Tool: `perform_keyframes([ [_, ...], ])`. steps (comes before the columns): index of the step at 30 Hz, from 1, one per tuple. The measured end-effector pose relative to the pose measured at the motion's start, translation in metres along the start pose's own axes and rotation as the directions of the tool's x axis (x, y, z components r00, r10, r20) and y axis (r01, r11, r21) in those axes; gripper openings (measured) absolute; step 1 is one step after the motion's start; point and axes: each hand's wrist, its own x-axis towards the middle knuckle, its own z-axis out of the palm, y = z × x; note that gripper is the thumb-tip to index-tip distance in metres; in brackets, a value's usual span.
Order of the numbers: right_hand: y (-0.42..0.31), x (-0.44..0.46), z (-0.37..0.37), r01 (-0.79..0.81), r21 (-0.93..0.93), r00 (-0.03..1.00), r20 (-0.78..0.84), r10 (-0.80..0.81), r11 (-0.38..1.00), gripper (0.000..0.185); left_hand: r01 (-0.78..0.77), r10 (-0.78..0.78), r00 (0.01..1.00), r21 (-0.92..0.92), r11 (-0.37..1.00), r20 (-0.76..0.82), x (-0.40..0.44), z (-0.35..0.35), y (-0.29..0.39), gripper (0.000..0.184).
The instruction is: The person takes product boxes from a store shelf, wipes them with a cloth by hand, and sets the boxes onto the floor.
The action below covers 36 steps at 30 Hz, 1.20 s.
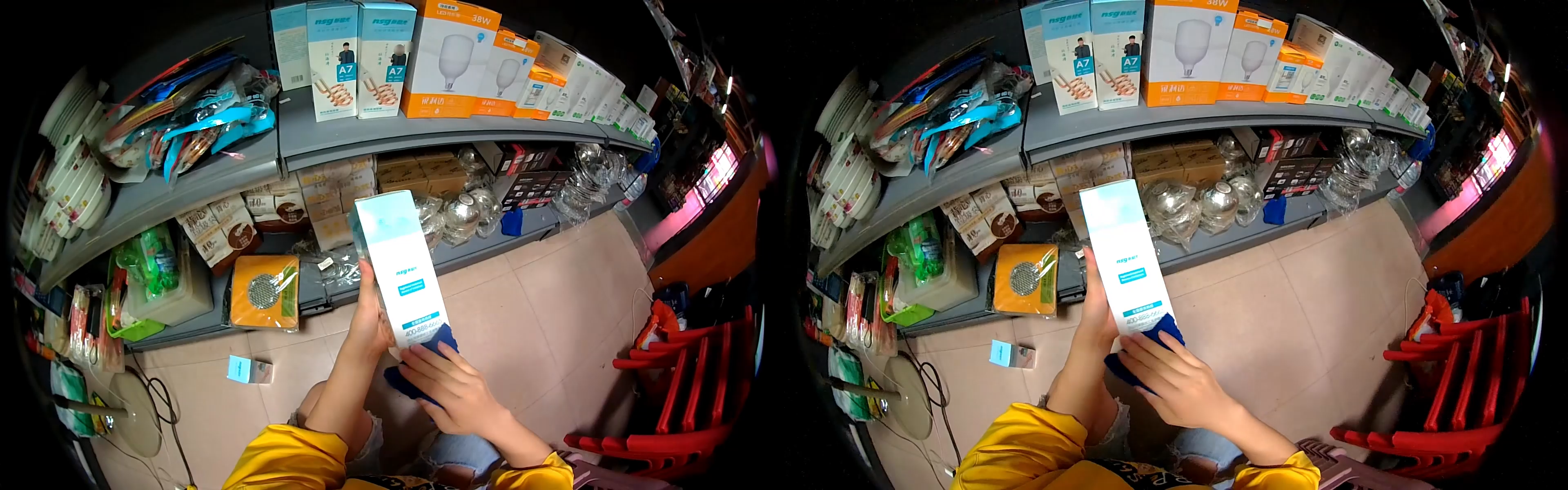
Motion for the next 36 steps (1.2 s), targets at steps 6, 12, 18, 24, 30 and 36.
perform_keyframes([
  [6, 0.018, -0.039, 0.015, -0.246, 0.910, 0.488, -0.180, 0.854, 0.333, 0.034, -0.377, 0.429, 0.900, 0.627, 0.682, 0.076, 0.000, -0.024, -0.012, 0.058],
  [12, 0.046, -0.023, -0.030, -0.029, 0.978, 0.447, -0.171, 0.878, 0.206, 0.044, -0.478, 0.481, 0.836, 0.780, 0.403, 0.264, -0.005, -0.024, -0.034, 0.099],
  [18, 0.027, 0.007, -0.079, -0.124, 0.706, 0.460, -0.582, 0.671, 0.697, 0.041, -0.594, 0.540, 0.728, 0.782, 0.188, 0.423, -0.004, -0.022, -0.046, 0.102],
  [24, 0.001, 0.054, -0.097, -0.201, 0.364, 0.583, -0.702, 0.409, 0.910, 0.024, -0.625, 0.529, 0.700, 0.770, 0.128, 0.480, -0.005, -0.019, -0.046, 0.100],
  [30, 0.002, 0.061, -0.091, -0.041, -0.195, 0.987, -0.159, 0.010, 0.980, 0.039, -0.697, 0.559, 0.637, 0.707, 0.122, 0.531, -0.003, -0.005, -0.038, 0.095],
  [36, 0.006, 0.054, -0.097, 0.021, -0.149, 1.000, 0.009, -0.020, 0.989, 0.043, -0.654, 0.491, 0.726, 0.705, 0.275, 0.482, -0.006, -0.016, -0.045, 0.091],
])
